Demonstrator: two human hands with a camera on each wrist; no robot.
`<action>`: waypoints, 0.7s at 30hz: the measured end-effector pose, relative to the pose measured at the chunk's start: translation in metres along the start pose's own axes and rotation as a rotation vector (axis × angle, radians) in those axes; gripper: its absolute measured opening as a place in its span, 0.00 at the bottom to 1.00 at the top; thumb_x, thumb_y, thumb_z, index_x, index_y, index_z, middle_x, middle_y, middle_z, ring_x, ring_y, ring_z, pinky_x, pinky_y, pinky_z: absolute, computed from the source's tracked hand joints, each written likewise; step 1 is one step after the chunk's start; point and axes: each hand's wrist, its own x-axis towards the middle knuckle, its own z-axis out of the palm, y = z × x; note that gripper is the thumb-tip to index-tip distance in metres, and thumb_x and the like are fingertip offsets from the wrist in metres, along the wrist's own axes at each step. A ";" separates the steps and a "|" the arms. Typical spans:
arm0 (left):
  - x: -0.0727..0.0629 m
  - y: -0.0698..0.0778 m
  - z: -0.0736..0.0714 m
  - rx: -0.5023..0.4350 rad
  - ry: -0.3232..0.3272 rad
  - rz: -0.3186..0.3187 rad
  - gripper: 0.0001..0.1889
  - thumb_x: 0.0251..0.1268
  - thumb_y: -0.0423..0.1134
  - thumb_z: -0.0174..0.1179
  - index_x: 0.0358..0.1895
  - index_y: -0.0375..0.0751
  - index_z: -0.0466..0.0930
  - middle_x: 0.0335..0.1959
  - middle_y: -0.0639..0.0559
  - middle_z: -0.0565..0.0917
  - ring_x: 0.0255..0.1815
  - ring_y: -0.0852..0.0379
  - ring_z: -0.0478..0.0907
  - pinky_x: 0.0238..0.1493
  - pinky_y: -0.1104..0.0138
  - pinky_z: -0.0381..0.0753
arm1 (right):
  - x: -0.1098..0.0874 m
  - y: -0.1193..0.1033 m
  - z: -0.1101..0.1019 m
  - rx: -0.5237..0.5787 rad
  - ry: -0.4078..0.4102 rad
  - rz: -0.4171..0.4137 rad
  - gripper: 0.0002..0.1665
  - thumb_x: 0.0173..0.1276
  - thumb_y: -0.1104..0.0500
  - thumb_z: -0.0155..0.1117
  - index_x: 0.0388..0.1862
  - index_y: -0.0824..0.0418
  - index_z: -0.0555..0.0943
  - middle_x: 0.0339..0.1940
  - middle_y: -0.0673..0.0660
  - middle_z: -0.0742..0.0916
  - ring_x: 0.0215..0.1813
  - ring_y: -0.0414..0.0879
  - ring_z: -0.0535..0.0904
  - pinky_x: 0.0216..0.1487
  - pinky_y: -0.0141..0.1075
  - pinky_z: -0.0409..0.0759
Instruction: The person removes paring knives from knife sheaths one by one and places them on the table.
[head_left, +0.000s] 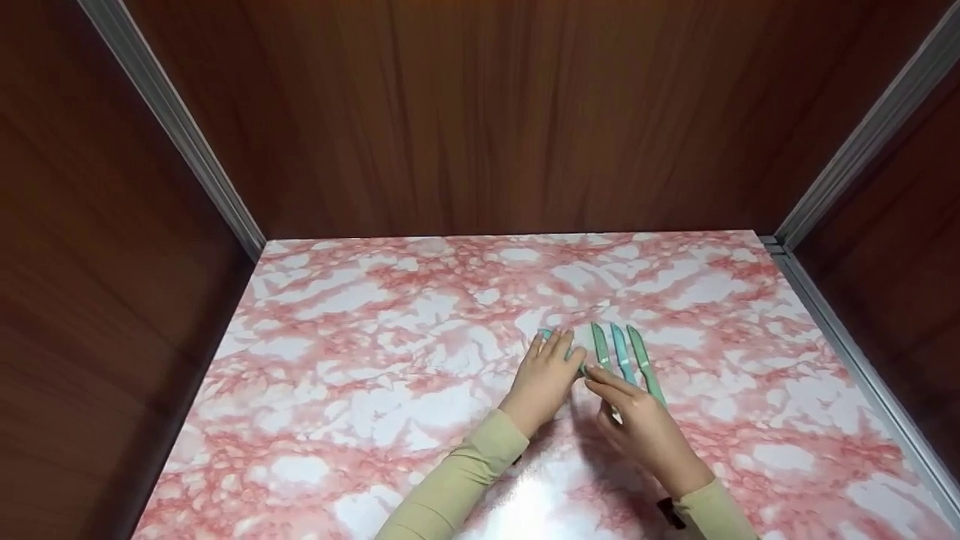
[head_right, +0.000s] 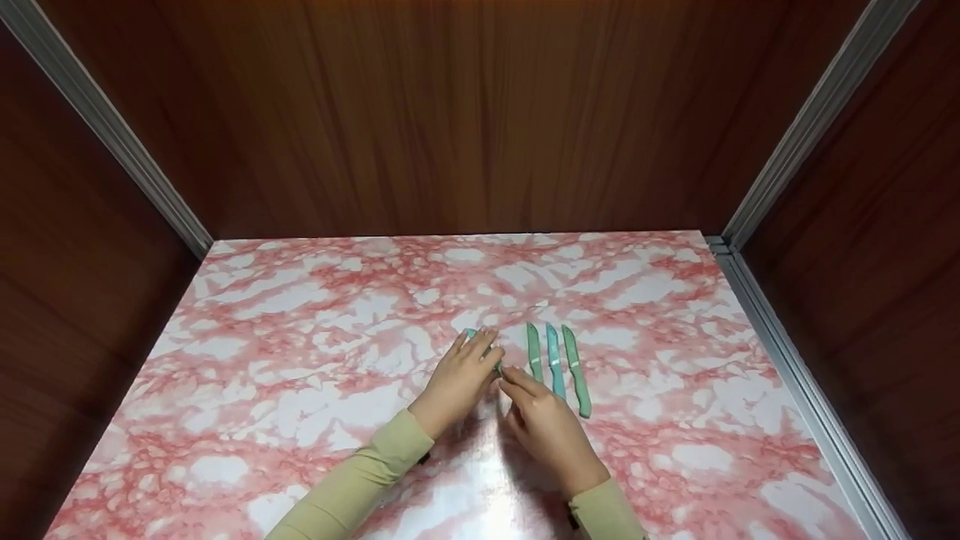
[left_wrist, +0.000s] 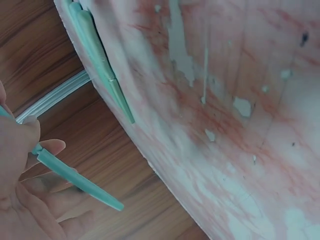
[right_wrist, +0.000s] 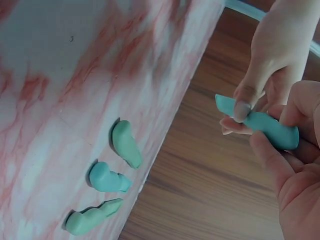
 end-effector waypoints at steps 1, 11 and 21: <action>-0.002 0.000 -0.001 -0.002 -0.002 0.000 0.16 0.70 0.49 0.51 0.56 0.49 0.71 0.68 0.43 0.67 0.70 0.46 0.61 0.69 0.52 0.58 | -0.001 0.000 -0.001 0.004 0.010 -0.015 0.24 0.57 0.74 0.64 0.54 0.67 0.81 0.64 0.58 0.77 0.59 0.52 0.76 0.49 0.36 0.80; -0.015 -0.002 -0.009 0.023 0.038 0.023 0.12 0.67 0.45 0.57 0.50 0.49 0.72 0.66 0.43 0.69 0.69 0.45 0.62 0.69 0.51 0.58 | -0.008 -0.005 -0.004 0.023 0.081 -0.129 0.30 0.49 0.79 0.65 0.54 0.66 0.81 0.62 0.58 0.78 0.58 0.52 0.78 0.46 0.28 0.79; -0.026 -0.003 -0.011 0.122 0.120 0.057 0.12 0.67 0.43 0.56 0.50 0.48 0.71 0.63 0.46 0.71 0.68 0.45 0.63 0.69 0.50 0.57 | -0.013 -0.010 -0.013 0.045 0.055 -0.148 0.30 0.49 0.80 0.65 0.54 0.65 0.81 0.61 0.57 0.79 0.58 0.52 0.77 0.49 0.28 0.78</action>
